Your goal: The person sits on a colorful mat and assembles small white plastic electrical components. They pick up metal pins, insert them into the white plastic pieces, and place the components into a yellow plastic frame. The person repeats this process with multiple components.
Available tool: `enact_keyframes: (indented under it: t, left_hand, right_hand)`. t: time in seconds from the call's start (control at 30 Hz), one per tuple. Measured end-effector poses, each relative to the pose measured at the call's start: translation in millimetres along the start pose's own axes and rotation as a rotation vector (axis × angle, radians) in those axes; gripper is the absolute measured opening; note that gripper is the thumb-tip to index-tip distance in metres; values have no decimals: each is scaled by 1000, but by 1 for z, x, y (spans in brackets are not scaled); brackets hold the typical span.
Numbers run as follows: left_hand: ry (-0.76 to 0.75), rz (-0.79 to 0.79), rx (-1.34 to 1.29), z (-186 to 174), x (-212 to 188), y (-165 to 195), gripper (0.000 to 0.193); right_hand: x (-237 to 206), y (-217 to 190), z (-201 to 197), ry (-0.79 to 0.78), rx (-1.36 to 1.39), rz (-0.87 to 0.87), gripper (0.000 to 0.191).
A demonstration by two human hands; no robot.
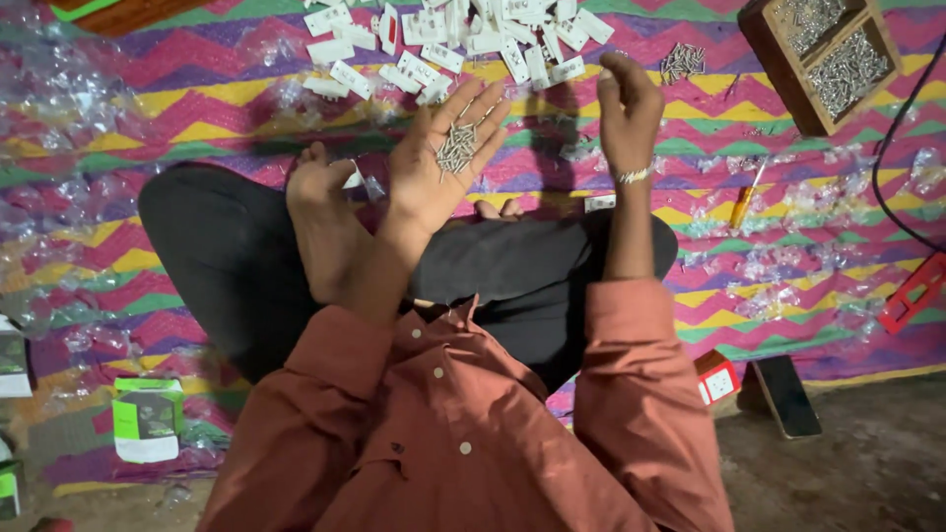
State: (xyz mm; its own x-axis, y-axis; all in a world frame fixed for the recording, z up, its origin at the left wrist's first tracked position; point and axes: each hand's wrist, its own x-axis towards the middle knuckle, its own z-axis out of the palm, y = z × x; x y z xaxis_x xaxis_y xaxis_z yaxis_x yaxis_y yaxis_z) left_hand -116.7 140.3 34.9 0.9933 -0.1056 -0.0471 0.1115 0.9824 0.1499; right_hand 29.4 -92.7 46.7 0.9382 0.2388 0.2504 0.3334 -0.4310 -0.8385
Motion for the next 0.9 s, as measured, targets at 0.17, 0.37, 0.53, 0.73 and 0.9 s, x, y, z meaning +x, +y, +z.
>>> enact_keyframes:
  t: [0.17, 0.37, 0.53, 0.73, 0.9]
  left_hand:
    - [19, -6, 5, -4, 8, -8, 68]
    - [-37, 5, 39, -17, 11, -23, 68]
    - [-60, -14, 13, -23, 15, -25, 66]
    - [-70, -55, 61, -22, 18, -27, 65]
    - [-25, -61, 59, -26, 21, -28, 63]
  right_hand:
    - [-57, -50, 19, -25, 103, -51, 10]
    - [-64, -68, 36, -335, 142, -245, 22]
    - [-60, -64, 41, -348, 32, -280, 20]
    - [-60, -62, 41, -338, 4, -230, 18]
    - [-60, -56, 43, -339, -64, -216, 17]
